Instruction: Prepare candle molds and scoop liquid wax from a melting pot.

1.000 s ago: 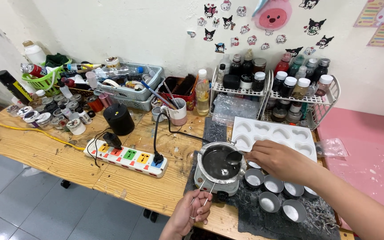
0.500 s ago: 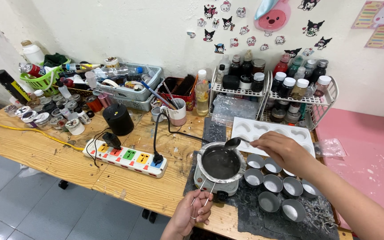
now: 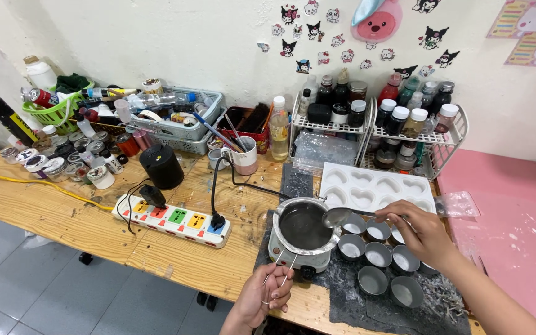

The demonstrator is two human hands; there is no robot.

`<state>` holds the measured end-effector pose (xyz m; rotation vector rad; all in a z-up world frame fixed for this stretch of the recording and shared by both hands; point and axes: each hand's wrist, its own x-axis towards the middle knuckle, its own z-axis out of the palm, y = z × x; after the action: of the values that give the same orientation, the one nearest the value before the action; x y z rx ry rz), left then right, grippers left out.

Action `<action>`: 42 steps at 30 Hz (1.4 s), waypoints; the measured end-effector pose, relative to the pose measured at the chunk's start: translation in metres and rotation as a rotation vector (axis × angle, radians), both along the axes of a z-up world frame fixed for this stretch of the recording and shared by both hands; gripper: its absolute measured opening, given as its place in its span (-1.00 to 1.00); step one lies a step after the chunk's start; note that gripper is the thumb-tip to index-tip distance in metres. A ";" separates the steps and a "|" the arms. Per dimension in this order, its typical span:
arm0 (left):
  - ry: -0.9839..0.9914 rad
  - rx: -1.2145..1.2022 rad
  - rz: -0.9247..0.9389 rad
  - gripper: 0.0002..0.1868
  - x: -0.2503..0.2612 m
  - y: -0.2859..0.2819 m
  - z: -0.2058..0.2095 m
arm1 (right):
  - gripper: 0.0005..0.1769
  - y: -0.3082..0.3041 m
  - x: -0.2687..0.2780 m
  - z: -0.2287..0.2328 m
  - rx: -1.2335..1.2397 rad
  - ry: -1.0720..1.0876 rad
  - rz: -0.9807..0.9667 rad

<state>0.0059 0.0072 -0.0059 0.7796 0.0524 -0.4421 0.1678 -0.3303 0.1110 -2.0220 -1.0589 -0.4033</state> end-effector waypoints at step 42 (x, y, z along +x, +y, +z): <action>-0.006 -0.125 0.191 -0.46 0.002 -0.081 -0.033 | -0.79 0.019 -0.070 -0.012 0.111 -0.203 -0.307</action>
<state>0.0082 -0.0738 -0.0388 0.6463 0.0923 -0.2596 0.0980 -0.3108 0.0991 -2.0782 -0.8225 -0.8241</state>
